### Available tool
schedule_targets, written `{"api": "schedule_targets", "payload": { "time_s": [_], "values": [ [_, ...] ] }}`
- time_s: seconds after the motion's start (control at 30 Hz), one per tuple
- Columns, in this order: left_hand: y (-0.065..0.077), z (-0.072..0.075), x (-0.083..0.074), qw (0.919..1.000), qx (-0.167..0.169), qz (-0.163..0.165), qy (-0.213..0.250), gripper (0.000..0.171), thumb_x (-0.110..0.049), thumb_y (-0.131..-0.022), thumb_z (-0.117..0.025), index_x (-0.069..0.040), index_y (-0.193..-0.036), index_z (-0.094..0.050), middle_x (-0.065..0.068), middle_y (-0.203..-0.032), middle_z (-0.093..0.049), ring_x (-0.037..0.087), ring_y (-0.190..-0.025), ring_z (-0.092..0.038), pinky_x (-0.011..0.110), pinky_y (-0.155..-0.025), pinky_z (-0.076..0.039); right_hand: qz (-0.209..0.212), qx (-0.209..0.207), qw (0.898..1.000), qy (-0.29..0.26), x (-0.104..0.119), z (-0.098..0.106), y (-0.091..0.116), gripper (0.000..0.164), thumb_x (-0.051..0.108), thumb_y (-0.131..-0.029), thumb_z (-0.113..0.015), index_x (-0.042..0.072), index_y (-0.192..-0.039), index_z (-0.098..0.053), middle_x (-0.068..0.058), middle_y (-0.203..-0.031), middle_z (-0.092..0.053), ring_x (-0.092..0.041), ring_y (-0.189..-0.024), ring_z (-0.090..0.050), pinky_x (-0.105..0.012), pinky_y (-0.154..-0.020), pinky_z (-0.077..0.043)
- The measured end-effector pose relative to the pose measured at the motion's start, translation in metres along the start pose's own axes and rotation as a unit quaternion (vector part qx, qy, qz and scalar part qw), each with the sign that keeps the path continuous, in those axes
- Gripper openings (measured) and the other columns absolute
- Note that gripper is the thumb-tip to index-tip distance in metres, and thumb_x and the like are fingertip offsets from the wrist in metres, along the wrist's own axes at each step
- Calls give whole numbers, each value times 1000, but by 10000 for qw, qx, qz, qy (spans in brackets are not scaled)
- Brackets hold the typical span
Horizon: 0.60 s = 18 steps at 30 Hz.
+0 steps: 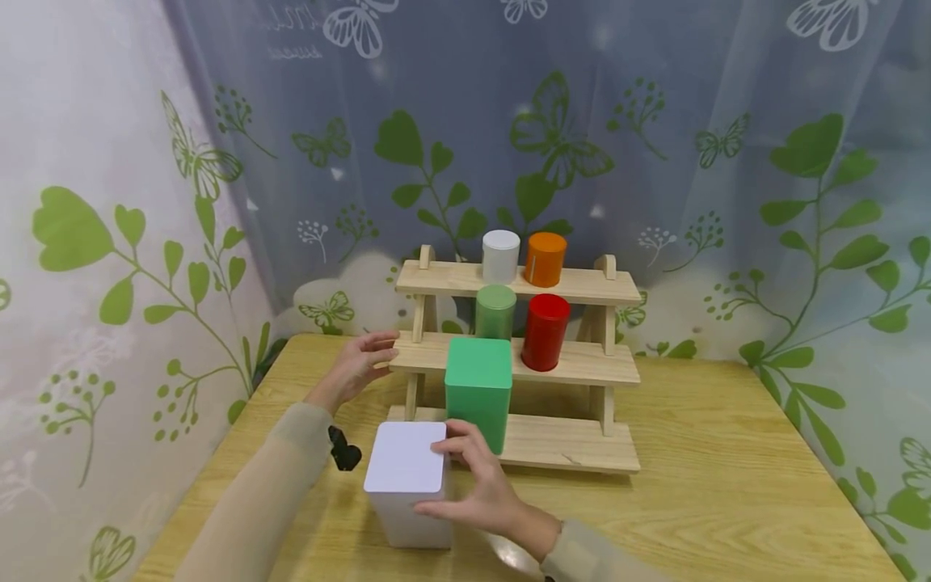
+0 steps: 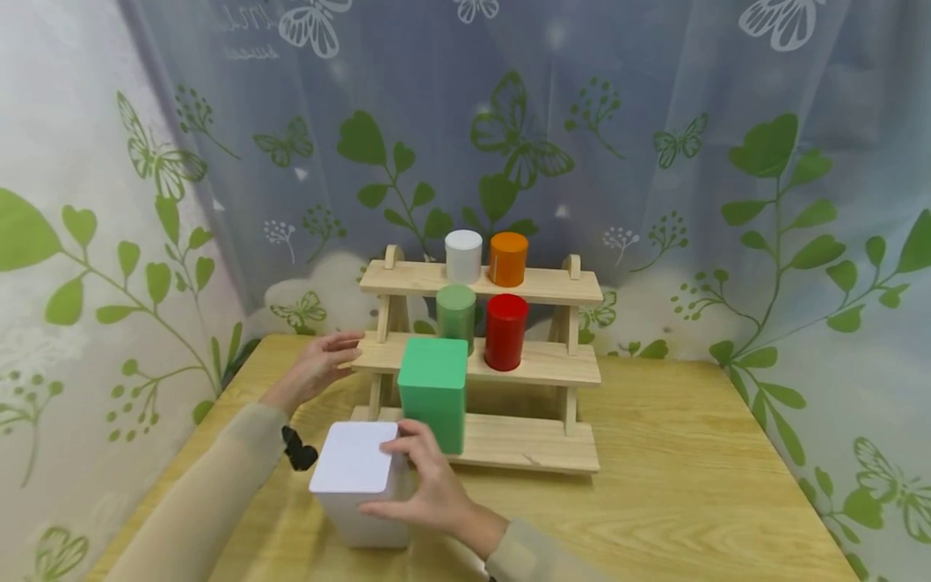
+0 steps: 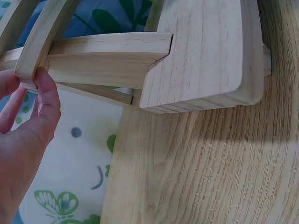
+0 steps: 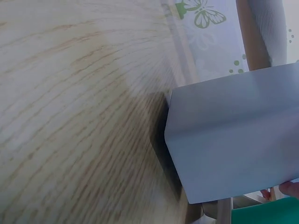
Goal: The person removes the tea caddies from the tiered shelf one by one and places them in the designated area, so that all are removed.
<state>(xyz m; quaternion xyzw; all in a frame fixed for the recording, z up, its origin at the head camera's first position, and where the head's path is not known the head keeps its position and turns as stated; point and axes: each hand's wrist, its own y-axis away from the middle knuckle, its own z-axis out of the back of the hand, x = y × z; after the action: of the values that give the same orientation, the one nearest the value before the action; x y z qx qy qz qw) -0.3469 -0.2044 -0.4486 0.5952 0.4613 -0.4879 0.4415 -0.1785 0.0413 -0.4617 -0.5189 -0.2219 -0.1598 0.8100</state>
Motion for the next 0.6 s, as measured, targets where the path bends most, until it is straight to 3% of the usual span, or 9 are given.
{"api": "schedule_targets", "payload": {
  "time_s": [0.27,0.6],
  "values": [
    [-1,0,1,9999,12,-23,-120,44,-4,-90,-60,0,-132,-46,15,-131,-41,21,-104,-50,33,-81,-47,-364,-19,9993,72,-21,-9,12,69,17,-60,-89,5,-116,-50,-20,-129,-38,-31,-110,-48,-42,-81,-50],
    [0,-1,2,9999,-15,-13,-167,45,-5,-90,-60,0,-133,-46,16,-135,-39,23,-108,-48,36,-86,-45,-304,244,9988,-295,4,1,-2,78,-2,-45,-89,-9,-111,-47,-35,-122,-37,-44,-109,-46,-50,-80,-46]
  ]
}}
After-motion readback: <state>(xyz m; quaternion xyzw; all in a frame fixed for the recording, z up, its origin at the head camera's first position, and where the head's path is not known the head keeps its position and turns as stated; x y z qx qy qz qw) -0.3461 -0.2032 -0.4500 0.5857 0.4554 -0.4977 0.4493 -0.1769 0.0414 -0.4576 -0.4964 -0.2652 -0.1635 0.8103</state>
